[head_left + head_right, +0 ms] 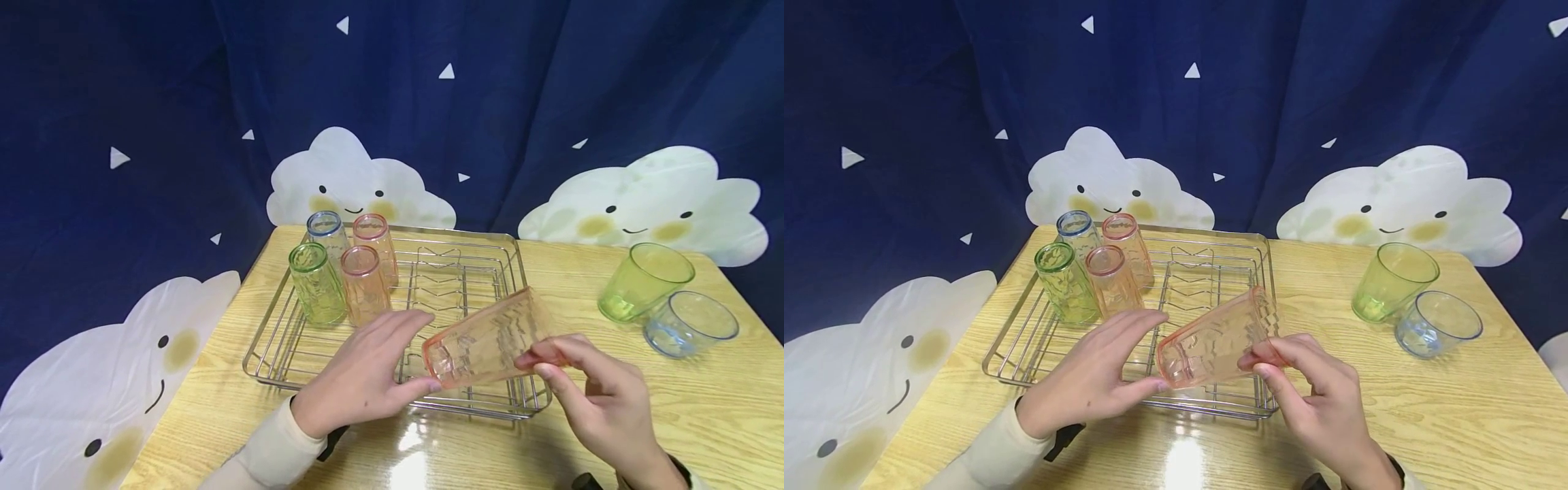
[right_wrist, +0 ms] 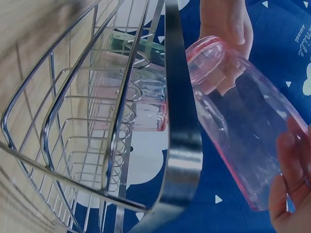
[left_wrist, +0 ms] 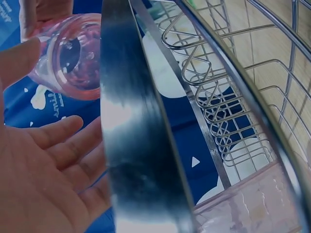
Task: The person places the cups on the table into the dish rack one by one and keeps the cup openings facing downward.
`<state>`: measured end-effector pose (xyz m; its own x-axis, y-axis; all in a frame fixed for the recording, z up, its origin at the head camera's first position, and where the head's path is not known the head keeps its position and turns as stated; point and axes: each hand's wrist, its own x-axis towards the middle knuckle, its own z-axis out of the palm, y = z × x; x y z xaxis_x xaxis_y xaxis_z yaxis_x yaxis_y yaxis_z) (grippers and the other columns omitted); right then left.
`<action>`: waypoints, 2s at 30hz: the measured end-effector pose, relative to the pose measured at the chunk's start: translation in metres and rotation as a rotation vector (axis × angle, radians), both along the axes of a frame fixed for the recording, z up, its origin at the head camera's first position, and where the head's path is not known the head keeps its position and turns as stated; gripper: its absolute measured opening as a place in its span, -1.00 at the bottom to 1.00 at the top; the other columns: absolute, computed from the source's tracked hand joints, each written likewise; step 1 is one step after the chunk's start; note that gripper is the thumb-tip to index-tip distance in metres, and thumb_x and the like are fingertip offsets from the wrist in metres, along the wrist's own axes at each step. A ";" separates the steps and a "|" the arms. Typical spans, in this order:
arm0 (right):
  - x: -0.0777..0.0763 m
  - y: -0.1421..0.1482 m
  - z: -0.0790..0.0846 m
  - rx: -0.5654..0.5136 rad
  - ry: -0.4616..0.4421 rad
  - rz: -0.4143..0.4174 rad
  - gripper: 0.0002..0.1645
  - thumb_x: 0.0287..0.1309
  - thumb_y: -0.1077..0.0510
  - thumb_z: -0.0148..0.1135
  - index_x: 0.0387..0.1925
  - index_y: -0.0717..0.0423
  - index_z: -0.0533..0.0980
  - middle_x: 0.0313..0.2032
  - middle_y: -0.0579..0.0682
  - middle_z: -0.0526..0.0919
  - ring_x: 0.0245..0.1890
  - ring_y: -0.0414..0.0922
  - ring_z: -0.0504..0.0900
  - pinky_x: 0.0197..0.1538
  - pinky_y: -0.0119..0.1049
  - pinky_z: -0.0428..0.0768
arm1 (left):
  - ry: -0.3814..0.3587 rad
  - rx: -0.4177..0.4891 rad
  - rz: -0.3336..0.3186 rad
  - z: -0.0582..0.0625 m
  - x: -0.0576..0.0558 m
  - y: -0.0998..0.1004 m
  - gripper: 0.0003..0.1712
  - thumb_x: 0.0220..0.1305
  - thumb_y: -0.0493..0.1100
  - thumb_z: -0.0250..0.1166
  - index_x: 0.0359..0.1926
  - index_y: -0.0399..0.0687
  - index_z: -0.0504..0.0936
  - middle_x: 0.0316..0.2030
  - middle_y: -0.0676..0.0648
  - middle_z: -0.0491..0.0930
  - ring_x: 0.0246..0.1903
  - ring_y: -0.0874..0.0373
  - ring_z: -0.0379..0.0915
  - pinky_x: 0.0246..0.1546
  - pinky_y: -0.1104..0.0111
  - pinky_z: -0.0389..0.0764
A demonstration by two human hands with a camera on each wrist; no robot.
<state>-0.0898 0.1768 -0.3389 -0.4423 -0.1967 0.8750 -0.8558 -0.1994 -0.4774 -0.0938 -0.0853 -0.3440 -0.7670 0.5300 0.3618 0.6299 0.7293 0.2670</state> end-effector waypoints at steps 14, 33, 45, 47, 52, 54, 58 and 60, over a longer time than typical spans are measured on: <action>-0.003 -0.008 -0.003 -0.053 0.067 0.086 -0.83 -0.05 0.56 0.14 -0.39 0.72 0.42 -0.37 0.26 0.67 -0.27 -0.02 0.64 -0.17 -0.39 0.59 | -0.040 0.001 -0.101 0.000 0.000 0.003 -0.08 0.04 0.37 0.16 0.33 0.06 0.15 0.06 0.08 0.49 0.06 0.24 0.41 0.10 0.31 0.46; -0.001 -0.003 -0.007 0.296 -0.036 -0.287 -0.78 -0.20 0.47 0.33 -0.38 0.33 0.57 -0.42 -0.01 0.69 -0.30 -0.34 0.64 -0.17 -0.62 0.51 | -0.082 0.103 0.022 0.006 0.004 -0.014 -0.15 0.07 0.35 0.15 0.31 0.13 0.19 0.15 0.15 0.38 0.10 0.28 0.37 0.07 0.31 0.50; -0.008 0.003 -0.024 0.415 -0.095 -0.359 -0.58 -0.36 0.50 0.39 -0.34 0.12 0.58 -0.40 -0.04 0.70 -0.29 -0.34 0.64 -0.06 -0.63 0.50 | 0.081 0.202 -0.054 0.011 0.001 -0.020 -0.21 0.02 0.15 0.30 0.25 0.00 0.27 0.09 0.07 0.40 0.01 0.29 0.37 0.04 0.36 0.48; -0.008 0.003 -0.026 0.447 -0.102 -0.379 -0.55 -0.37 0.50 0.39 -0.33 0.07 0.59 -0.38 -0.08 0.69 -0.27 -0.34 0.63 -0.04 -0.64 0.49 | 0.104 0.199 -0.060 0.012 0.000 -0.021 -0.22 0.02 0.13 0.30 0.24 -0.01 0.28 0.10 0.06 0.39 0.04 0.27 0.36 0.07 0.35 0.47; -0.006 0.006 -0.027 0.545 -0.100 -0.417 -0.54 -0.33 0.43 0.41 -0.31 -0.05 0.59 -0.35 -0.22 0.66 -0.25 -0.37 0.61 -0.04 -0.68 0.46 | 0.141 0.205 -0.078 0.013 0.001 -0.024 -0.21 0.01 0.07 0.31 0.26 -0.01 0.26 0.11 0.03 0.39 0.08 0.22 0.36 0.11 0.34 0.45; -0.005 0.007 -0.027 0.585 -0.110 -0.422 -0.55 -0.28 0.41 0.41 -0.30 -0.08 0.58 -0.34 -0.24 0.65 -0.26 -0.39 0.60 -0.05 -0.70 0.45 | 0.146 0.204 -0.080 0.013 0.001 -0.025 -0.21 0.00 0.06 0.32 0.26 -0.01 0.27 0.11 0.03 0.39 0.08 0.22 0.36 0.11 0.35 0.44; -0.004 0.012 -0.025 0.643 -0.132 -0.449 -0.56 -0.23 0.37 0.40 -0.25 -0.11 0.58 -0.30 -0.25 0.65 -0.22 -0.42 0.58 -0.03 -0.71 0.41 | 0.145 0.194 -0.072 0.015 0.002 -0.027 -0.23 0.01 0.06 0.32 0.25 0.00 0.29 0.12 0.02 0.40 0.09 0.20 0.36 0.12 0.31 0.45; -0.004 0.014 -0.024 0.645 -0.129 -0.464 -0.53 -0.24 0.37 0.40 -0.22 -0.10 0.57 -0.26 -0.23 0.65 -0.16 -0.43 0.56 0.00 -0.71 0.38 | 0.136 0.186 -0.062 0.017 0.004 -0.029 -0.25 0.01 0.06 0.32 0.24 0.03 0.30 0.12 0.03 0.39 0.10 0.19 0.36 0.12 0.30 0.45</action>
<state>-0.0936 0.1909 -0.3631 -0.6926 -0.4173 0.5884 -0.7141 0.5116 -0.4778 -0.0903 -0.1143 -0.3270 -0.6724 0.4892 0.5555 0.7115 0.6343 0.3026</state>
